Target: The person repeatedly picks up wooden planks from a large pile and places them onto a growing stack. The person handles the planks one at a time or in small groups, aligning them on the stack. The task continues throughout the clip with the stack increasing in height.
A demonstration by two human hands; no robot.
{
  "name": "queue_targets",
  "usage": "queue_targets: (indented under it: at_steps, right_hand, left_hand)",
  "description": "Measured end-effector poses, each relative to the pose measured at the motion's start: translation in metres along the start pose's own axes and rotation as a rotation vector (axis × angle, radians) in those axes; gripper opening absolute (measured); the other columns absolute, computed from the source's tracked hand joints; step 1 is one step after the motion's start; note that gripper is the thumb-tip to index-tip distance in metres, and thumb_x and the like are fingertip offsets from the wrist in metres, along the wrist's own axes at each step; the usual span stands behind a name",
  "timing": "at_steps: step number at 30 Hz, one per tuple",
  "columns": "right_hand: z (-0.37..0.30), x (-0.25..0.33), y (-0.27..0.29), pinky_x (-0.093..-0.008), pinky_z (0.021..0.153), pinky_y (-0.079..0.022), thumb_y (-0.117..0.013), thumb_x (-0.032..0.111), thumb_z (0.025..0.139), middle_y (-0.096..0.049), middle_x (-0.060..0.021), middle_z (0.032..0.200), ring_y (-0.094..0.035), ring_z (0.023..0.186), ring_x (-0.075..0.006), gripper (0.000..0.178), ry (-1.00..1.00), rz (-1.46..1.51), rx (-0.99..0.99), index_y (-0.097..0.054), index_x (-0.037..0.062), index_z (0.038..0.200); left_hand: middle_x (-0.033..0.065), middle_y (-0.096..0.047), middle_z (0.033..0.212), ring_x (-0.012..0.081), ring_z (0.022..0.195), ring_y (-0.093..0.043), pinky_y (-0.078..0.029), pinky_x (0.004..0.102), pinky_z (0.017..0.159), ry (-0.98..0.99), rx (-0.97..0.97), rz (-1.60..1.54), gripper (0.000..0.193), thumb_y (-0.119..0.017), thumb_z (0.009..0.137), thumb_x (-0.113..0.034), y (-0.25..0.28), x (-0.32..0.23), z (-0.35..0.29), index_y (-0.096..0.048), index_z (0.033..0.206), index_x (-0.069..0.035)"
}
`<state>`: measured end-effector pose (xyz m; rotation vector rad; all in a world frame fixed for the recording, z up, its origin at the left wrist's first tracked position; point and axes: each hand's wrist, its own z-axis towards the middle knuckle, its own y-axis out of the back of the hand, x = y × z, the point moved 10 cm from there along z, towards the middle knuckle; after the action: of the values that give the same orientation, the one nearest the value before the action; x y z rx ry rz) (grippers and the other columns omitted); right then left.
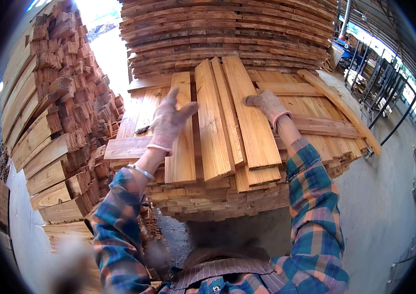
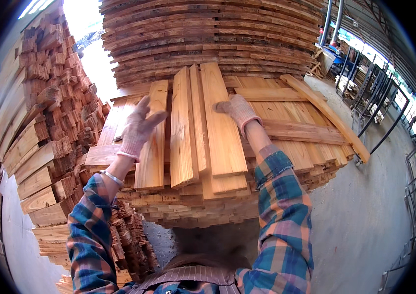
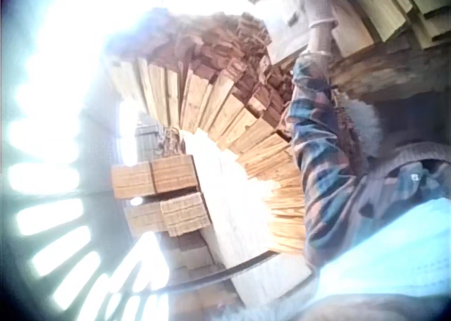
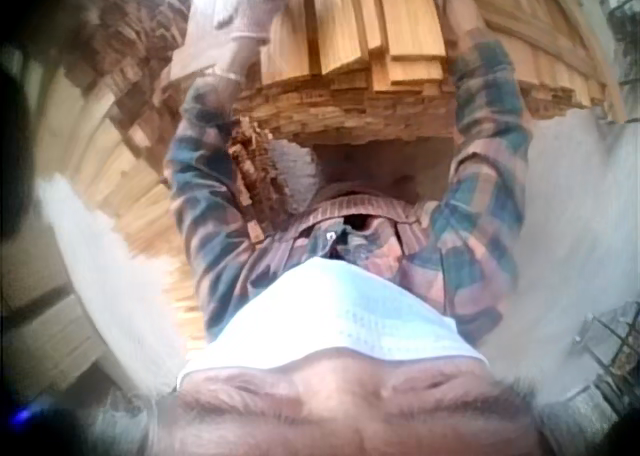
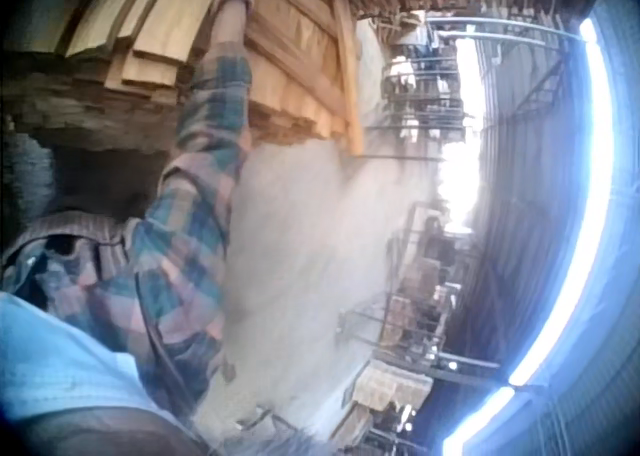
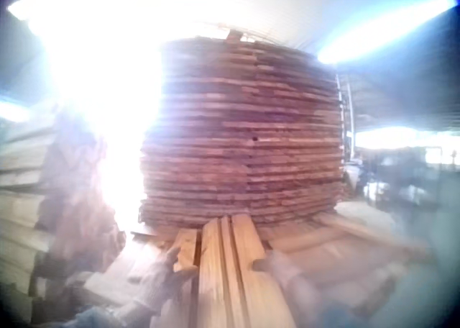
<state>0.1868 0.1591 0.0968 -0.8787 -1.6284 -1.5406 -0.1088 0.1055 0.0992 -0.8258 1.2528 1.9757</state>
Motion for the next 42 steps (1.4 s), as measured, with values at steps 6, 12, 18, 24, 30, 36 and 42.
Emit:
queue_targets:
  at_steps: [6, 12, 18, 24, 30, 36, 42]
  right_hand:
    - [0.015, 0.012, 0.050, -0.0336, 0.074, -0.053, -0.076, 0.023, 0.077, -0.070, -0.0187, 0.098, -0.069, 0.083, -0.0229, 0.051, 0.457, -0.144, 0.044, -0.061, -0.0054, 0.116]
    - [0.025, -0.043, 0.079, -0.0319, 0.072, -0.053, -0.072, 0.020, 0.081, -0.071, -0.0187, 0.099, -0.070, 0.083, -0.0225, 0.044, 0.192, -0.088, -0.013, -0.062, -0.0049, 0.116]
    - [0.009, -0.073, 0.095, -0.0348, 0.081, -0.052, -0.074, 0.029, 0.079, -0.070, -0.0206, 0.101, -0.068, 0.094, -0.0284, 0.059, 0.089, 0.153, 0.087, -0.057, -0.0069, 0.123]
    - [0.022, -0.060, 0.090, -0.0350, 0.083, -0.051, -0.071, 0.027, 0.082, -0.069, -0.0194, 0.105, -0.067, 0.097, -0.0271, 0.051, 0.186, -0.189, -0.058, -0.059, -0.0027, 0.122]
    - [0.027, -0.074, 0.092, -0.0332, 0.080, -0.052, -0.070, 0.027, 0.082, -0.070, -0.0177, 0.101, -0.067, 0.089, -0.0254, 0.051, 0.182, 0.007, -0.008, -0.059, -0.0015, 0.122]
    - [0.028, -0.076, 0.087, -0.0333, 0.079, -0.052, -0.072, 0.025, 0.082, -0.070, -0.0159, 0.099, -0.067, 0.087, -0.0221, 0.052, 0.221, 0.024, 0.006, -0.059, -0.0026, 0.123]
    - [0.033, -0.079, 0.086, -0.0317, 0.074, -0.053, -0.072, 0.022, 0.082, -0.070, -0.0167, 0.098, -0.067, 0.083, -0.0200, 0.055, 0.201, 0.129, 0.018, -0.056, -0.0051, 0.126]
  left_hand:
    - [0.0197, -0.038, 0.149, 0.0288, 0.130, -0.049, -0.047, 0.0417, 0.103, 0.250, 0.295, 0.255, 0.107, -0.085, 0.069, -0.036, -0.087, -0.060, 0.001, -0.025, 0.152, -0.009]
    - [0.0195, -0.062, 0.126, 0.0240, 0.089, -0.069, -0.057, 0.0313, 0.081, 0.467, 0.242, -0.054, 0.104, -0.087, 0.066, -0.024, -0.070, -0.016, 0.000, -0.029, 0.151, -0.005]
    - [0.0257, -0.048, 0.139, 0.0283, 0.106, -0.063, -0.057, 0.0337, 0.089, 0.278, 0.040, -0.272, 0.089, -0.076, 0.068, 0.001, 0.002, -0.082, -0.009, -0.035, 0.147, -0.002]
    - [0.0156, -0.038, 0.151, 0.0318, 0.135, -0.043, -0.039, 0.0401, 0.111, 0.204, 0.128, 0.717, 0.076, -0.078, 0.077, -0.023, 0.082, 0.043, -0.010, -0.044, 0.145, -0.014]
    - [0.0225, -0.058, 0.130, 0.0303, 0.116, -0.060, -0.046, 0.0383, 0.102, -0.257, -0.200, 0.572, 0.068, -0.070, 0.086, -0.045, 0.071, -0.035, -0.001, -0.051, 0.137, -0.004]
    - [0.0103, -0.051, 0.141, 0.0248, 0.136, -0.042, -0.034, 0.0381, 0.114, -0.732, 0.306, 0.789, 0.049, -0.054, 0.096, -0.038, -0.132, -0.141, -0.054, -0.050, 0.139, -0.015]
    - [0.0058, -0.051, 0.142, 0.0277, 0.134, -0.043, -0.033, 0.0404, 0.114, -0.352, 0.434, 0.854, 0.044, -0.051, 0.097, -0.033, -0.103, -0.090, -0.055, -0.052, 0.137, -0.014]
